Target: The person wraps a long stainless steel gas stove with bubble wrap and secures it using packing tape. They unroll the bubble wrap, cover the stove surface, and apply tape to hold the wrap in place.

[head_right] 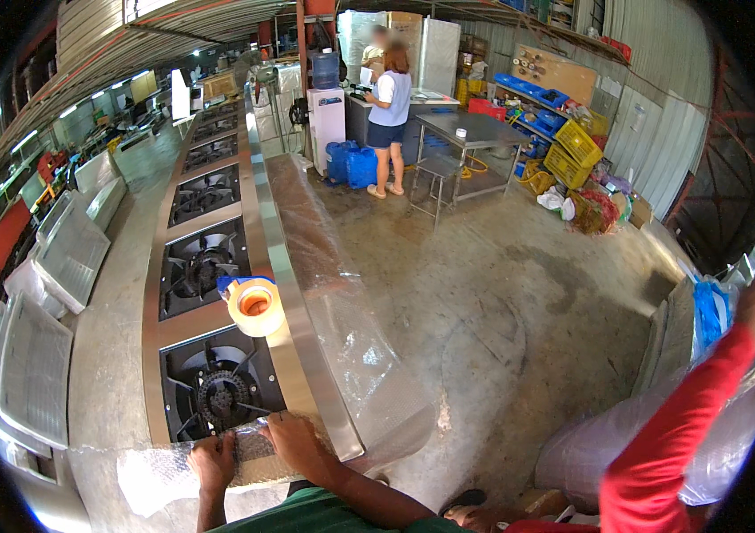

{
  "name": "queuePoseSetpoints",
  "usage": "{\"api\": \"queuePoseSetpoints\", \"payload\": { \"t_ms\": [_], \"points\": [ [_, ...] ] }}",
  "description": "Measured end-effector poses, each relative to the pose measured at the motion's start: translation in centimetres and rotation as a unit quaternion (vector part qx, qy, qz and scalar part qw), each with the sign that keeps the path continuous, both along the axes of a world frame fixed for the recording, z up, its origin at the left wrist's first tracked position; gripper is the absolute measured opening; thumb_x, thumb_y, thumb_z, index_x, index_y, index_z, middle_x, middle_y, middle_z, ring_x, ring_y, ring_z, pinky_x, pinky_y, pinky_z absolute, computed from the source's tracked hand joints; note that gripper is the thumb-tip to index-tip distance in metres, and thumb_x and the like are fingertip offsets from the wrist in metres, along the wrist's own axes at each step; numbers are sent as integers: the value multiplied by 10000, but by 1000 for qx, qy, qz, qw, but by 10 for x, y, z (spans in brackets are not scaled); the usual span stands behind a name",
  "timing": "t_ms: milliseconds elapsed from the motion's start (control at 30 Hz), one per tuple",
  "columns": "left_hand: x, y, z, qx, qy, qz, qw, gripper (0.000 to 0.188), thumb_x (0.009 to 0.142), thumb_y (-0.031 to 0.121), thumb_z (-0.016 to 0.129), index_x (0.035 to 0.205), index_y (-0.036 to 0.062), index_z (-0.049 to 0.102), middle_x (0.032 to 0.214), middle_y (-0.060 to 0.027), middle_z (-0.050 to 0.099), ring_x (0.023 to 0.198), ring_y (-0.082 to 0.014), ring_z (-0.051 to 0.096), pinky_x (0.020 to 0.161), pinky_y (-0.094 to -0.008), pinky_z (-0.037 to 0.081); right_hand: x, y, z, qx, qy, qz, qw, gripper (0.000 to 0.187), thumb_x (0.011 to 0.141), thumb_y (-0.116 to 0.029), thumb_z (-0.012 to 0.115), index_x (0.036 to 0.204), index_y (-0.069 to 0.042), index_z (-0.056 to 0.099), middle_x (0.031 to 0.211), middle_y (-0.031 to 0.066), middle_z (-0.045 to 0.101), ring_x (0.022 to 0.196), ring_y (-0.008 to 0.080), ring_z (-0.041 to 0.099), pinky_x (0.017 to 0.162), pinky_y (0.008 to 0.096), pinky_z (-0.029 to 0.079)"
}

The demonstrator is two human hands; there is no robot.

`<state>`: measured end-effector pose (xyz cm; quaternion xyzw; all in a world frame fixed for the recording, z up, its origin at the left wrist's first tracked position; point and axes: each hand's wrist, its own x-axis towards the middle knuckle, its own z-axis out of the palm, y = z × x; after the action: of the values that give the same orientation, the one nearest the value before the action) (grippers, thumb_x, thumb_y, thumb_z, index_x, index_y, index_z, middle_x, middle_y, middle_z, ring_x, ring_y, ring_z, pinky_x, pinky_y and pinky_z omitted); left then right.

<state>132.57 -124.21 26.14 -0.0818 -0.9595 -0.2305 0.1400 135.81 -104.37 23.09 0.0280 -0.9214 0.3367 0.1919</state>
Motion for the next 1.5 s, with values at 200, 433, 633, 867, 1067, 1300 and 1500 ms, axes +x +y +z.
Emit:
{"api": "queuePoseSetpoints", "payload": {
  "t_ms": [200,433,633,867,1067,1300,1500],
  "points": [
    [-1,-2,-5,7,0,-6,1000,476,859,356,775,567,33,581,551,-171,568,502,-389,577,507,-493,402,1,0,-3,-4,21,-5,1000,311,953,-321,684,843,-46,589,761,146,632,681,365,658,582,475,514],
    [0,-1,-2,8,-3,-7,1000,476,874,346,765,566,34,578,551,-170,564,498,-381,575,505,-493,397,1,-1,0,-3,2,-6,1000,310,953,-321,684,853,-45,585,765,149,629,685,372,654,584,484,510],
    [0,0,2,11,-1,-9,1000,486,873,346,769,558,33,569,535,-168,550,474,-376,555,497,-484,390,1,-2,1,-5,-6,-12,1000,320,955,-326,682,842,-42,587,765,159,635,676,380,653,580,488,506],
    [-1,-2,-4,12,8,-10,1000,478,865,345,776,561,36,575,543,-169,561,486,-379,566,502,-486,395,-2,-3,-5,-5,5,-8,1000,326,951,-328,686,837,-38,591,755,164,640,681,376,661,579,484,509],
    [-1,-3,-5,10,4,-8,1000,469,864,343,775,568,34,582,547,-167,565,498,-382,572,506,-489,397,-1,-1,-2,4,8,-3,1000,325,951,-325,687,843,-34,591,754,162,639,675,373,658,584,474,513],
    [0,1,3,9,-8,-6,1000,480,865,335,774,554,33,567,527,-166,540,471,-374,545,497,-484,382,1,1,3,-15,34,-1,999,303,934,-298,713,843,-40,583,753,151,624,671,367,647,580,467,513],
    [0,-1,-2,17,4,-6,1000,480,864,340,773,554,37,569,527,-166,542,472,-376,548,493,-481,378,2,0,6,-2,20,-4,1000,303,934,-299,713,841,-43,580,753,148,625,675,363,649,583,462,517]
  ]
}}
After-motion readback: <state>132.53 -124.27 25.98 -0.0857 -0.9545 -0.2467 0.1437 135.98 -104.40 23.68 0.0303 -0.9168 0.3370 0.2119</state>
